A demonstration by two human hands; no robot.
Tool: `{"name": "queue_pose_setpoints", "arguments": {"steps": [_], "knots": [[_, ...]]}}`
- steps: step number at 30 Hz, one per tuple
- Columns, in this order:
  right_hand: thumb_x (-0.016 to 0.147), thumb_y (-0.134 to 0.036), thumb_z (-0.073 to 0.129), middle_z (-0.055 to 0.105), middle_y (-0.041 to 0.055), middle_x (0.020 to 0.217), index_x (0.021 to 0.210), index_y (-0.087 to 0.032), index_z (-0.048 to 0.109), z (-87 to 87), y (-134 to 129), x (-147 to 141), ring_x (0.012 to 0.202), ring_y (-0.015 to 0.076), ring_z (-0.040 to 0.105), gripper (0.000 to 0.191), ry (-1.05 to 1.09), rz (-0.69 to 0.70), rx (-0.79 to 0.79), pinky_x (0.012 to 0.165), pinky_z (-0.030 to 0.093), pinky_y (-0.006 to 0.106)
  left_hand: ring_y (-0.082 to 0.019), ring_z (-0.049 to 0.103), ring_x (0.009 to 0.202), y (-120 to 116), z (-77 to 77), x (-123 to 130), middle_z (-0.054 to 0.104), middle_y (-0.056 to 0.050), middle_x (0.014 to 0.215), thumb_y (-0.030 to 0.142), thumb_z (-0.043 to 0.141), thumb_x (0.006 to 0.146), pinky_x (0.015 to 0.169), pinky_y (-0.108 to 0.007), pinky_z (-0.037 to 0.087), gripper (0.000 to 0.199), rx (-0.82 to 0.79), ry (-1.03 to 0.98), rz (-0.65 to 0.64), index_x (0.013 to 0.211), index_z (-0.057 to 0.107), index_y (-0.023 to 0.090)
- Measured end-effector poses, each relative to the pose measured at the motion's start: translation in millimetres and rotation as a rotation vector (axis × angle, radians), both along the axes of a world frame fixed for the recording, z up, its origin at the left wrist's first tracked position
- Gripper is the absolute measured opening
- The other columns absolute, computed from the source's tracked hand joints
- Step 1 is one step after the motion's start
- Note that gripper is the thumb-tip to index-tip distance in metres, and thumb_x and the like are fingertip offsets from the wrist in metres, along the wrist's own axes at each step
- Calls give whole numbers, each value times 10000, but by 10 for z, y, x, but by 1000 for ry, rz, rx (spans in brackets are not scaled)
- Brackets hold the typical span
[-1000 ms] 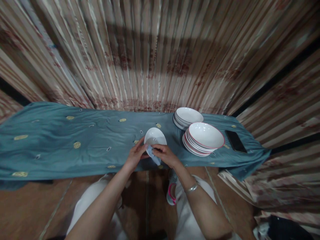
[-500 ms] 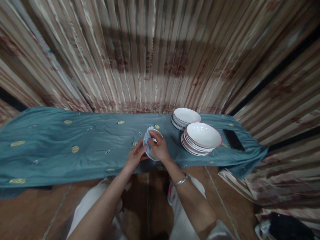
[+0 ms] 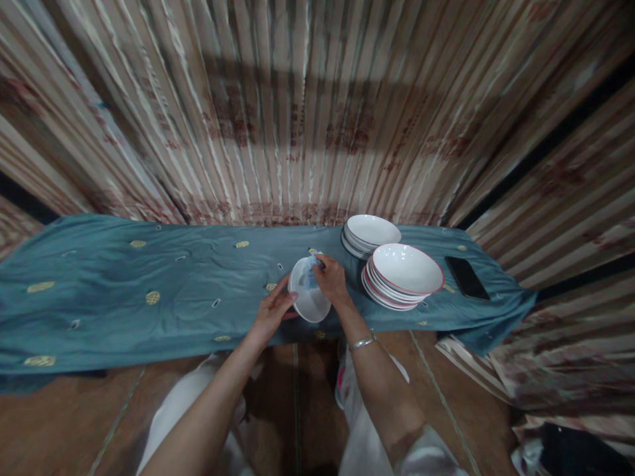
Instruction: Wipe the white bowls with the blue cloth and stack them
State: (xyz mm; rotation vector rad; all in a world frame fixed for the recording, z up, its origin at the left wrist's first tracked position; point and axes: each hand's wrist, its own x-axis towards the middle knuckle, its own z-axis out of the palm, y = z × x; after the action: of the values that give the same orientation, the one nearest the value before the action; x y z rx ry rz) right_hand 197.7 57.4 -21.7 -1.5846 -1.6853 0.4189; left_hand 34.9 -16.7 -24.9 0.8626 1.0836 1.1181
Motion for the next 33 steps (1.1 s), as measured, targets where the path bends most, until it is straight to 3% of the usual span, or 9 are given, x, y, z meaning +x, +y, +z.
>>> {"name": "queue_pose_setpoints", "arguments": {"steps": [8, 14, 19, 23, 29, 33], "knots": [[858, -156, 507, 648, 85, 1248, 1148, -186, 665, 69, -111, -129, 1194, 181, 577, 332, 151, 268, 190, 1059, 411, 319, -253, 681, 883, -32, 65, 2, 731, -91, 977, 503, 802, 588, 676, -326, 582, 869, 6, 0, -11, 1358, 529, 206], [884, -182, 483, 597, 34, 1329, 1199, -261, 643, 124, -250, -187, 1251, 171, 528, 362, 145, 337, 196, 1078, 394, 321, -254, 677, 890, -5, 23, -5, 728, -78, 964, 491, 810, 579, 684, -340, 585, 867, 2, 7, 15, 1355, 534, 219], [896, -187, 493, 648, 64, 1255, 1193, -212, 643, 94, -120, -107, 1211, 179, 558, 334, 45, 234, 186, 1083, 379, 334, -253, 678, 902, -22, 25, -14, 730, -87, 994, 483, 815, 577, 723, -358, 584, 871, -3, -15, -9, 1358, 529, 226], [911, -192, 492, 665, 84, 1229, 1202, -191, 628, 81, -52, -28, 1159, 190, 597, 322, -98, 107, 72, 1044, 407, 333, -254, 680, 904, -48, 56, -15, 734, -87, 975, 471, 816, 583, 753, -376, 579, 853, -6, -33, -15, 1351, 537, 225], [960, -269, 446, 703, 134, 1089, 1199, -163, 606, 88, -144, 83, 1024, 225, 661, 307, -468, -51, -176, 891, 475, 309, -249, 682, 848, -52, 70, 5, 738, -71, 892, 459, 846, 534, 741, -389, 582, 876, -15, -60, 25, 1326, 565, 211], [975, -305, 416, 696, 169, 1053, 1161, -132, 611, 64, -243, 147, 976, 245, 672, 320, -658, -71, -238, 840, 485, 322, -228, 677, 805, -64, 59, 8, 730, -58, 852, 428, 860, 519, 717, -377, 588, 883, -31, -71, 57, 1320, 569, 200]]}}
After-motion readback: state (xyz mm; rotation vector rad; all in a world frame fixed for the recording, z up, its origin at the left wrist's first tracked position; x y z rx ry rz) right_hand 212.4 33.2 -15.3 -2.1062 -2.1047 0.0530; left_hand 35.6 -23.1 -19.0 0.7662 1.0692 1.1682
